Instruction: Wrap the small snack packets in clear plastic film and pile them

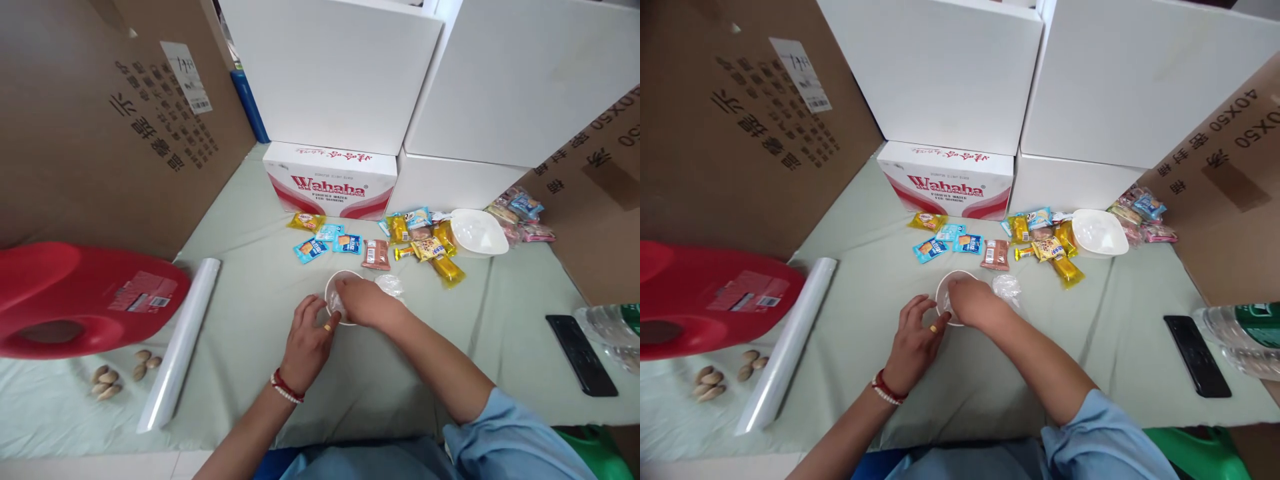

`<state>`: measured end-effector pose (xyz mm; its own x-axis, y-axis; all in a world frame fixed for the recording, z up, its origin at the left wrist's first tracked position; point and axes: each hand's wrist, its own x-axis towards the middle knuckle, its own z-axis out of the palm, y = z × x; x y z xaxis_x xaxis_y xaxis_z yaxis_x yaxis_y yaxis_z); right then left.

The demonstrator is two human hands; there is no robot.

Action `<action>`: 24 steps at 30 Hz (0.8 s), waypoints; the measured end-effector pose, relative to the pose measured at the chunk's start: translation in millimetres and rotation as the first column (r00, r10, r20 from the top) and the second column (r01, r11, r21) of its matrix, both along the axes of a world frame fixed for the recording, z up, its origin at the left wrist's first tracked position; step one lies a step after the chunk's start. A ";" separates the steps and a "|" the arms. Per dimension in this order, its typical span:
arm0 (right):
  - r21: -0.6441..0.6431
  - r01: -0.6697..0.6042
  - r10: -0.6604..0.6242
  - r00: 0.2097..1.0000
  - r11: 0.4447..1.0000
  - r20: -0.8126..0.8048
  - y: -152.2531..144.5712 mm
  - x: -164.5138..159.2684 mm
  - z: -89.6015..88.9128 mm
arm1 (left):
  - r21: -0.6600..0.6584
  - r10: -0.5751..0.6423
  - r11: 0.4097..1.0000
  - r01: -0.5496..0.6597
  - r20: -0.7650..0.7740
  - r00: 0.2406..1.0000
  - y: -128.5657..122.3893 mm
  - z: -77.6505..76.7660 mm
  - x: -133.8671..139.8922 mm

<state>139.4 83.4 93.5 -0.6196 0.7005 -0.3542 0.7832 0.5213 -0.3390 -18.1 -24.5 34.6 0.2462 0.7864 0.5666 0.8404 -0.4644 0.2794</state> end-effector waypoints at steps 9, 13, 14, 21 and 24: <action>0.068 0.048 -0.036 0.983 0.997 -0.180 -7.1 9.2 -8.0 | -0.009 -0.075 0.997 0.076 0.076 0.994 6.0 -2.7 -8.3; 0.016 0.216 -0.181 0.853 0.976 -0.490 -15.4 42.9 -8.3 | 0.018 -0.154 0.988 0.153 0.104 0.983 13.8 2.9 -0.4; -0.026 0.253 -0.228 0.815 0.967 -0.533 -16.6 50.8 -8.0 | 0.022 -0.175 0.984 0.174 0.102 0.979 15.9 3.7 2.7; -0.238 0.227 -0.320 0.801 0.944 -0.507 -22.6 96.3 9.3 | 0.088 -0.255 0.964 0.251 0.030 0.967 23.4 1.7 15.8; -0.279 0.174 -0.305 0.782 0.944 -0.543 -26.4 111.2 24.8 | 0.107 -0.289 0.953 0.282 0.057 0.956 21.6 3.5 20.2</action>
<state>250.5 56.9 118.3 -0.5743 0.8066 -0.1396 0.5011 0.2116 -0.8391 2.1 -2.9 38.1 0.4091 0.6293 0.6608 0.6481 -0.7101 0.2751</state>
